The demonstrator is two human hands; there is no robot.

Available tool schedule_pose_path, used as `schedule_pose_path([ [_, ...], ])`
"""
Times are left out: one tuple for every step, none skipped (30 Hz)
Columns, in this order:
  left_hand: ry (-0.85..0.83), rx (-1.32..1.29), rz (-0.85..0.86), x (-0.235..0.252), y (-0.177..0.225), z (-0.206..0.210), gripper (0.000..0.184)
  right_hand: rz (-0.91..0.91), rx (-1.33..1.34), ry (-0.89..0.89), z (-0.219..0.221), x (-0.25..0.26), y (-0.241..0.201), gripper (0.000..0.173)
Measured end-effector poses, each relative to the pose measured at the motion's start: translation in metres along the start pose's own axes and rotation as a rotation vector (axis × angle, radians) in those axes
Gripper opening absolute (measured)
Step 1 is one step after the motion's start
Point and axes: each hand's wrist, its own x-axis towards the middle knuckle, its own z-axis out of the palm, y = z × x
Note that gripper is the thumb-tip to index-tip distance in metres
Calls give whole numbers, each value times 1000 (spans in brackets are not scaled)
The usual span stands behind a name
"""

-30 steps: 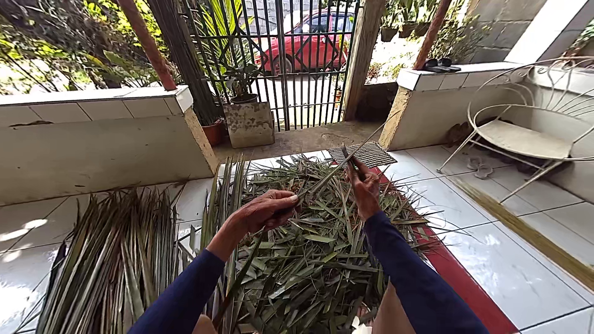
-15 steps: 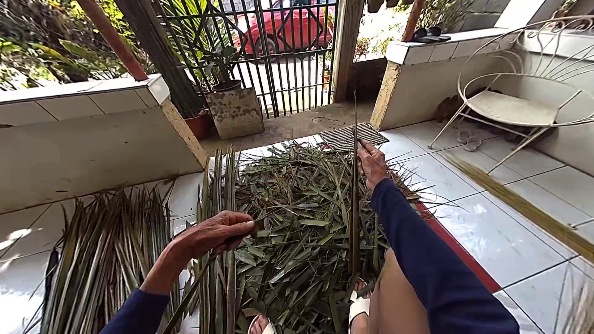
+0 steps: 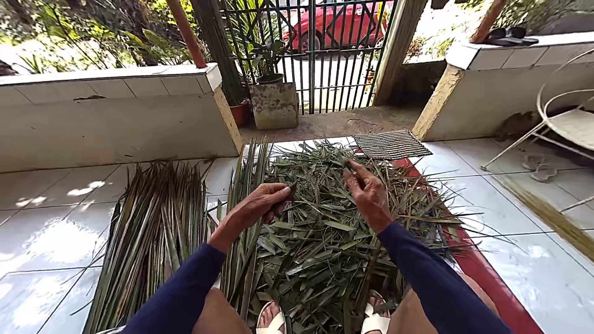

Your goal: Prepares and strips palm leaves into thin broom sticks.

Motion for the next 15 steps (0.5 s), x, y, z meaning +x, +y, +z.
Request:
schedule_pose_path([
  [10,-11,13,4,2,4,32,-13,-9,-50,9,-6,-2,38],
  [11,-22,25,8,4,8,32,-18,-20,-93,16,-9,-1,38],
  [4,-28,34,11,6,12,32,-20,-28,-116,22,-12,1,38],
  [-4,-32,42,14,9,16,33,-21,-37,-134,26,-14,4,38],
  [-13,-37,47,16,11,20,33,-25,-38,-150,29,-15,7,38],
  [-23,-48,53,18,13,24,33,-30,-33,-164,30,-16,8,38],
  [-40,-61,57,19,16,28,34,-39,-29,-170,31,-16,9,38],
  [-64,-73,58,21,18,31,34,-47,-22,-171,31,-16,9,38],
  [-95,-89,61,23,19,34,34,-57,-14,-165,31,-16,9,37],
  [-130,-109,64,24,20,36,33,-66,-7,-153,30,-16,9,37],
  [-164,-131,65,26,20,38,33,-80,-4,-137,28,-16,9,37],
  [-196,-156,68,28,20,39,33,-98,-6,-123,26,-16,9,36],
  [-223,-180,75,29,19,40,34,-119,-14,-107,25,-16,9,35],
  [-245,-201,84,30,19,40,34,-140,-35,-94,23,-17,8,35],
  [-263,-213,93,31,19,41,34,-159,-60,-79,21,-17,8,35],
])
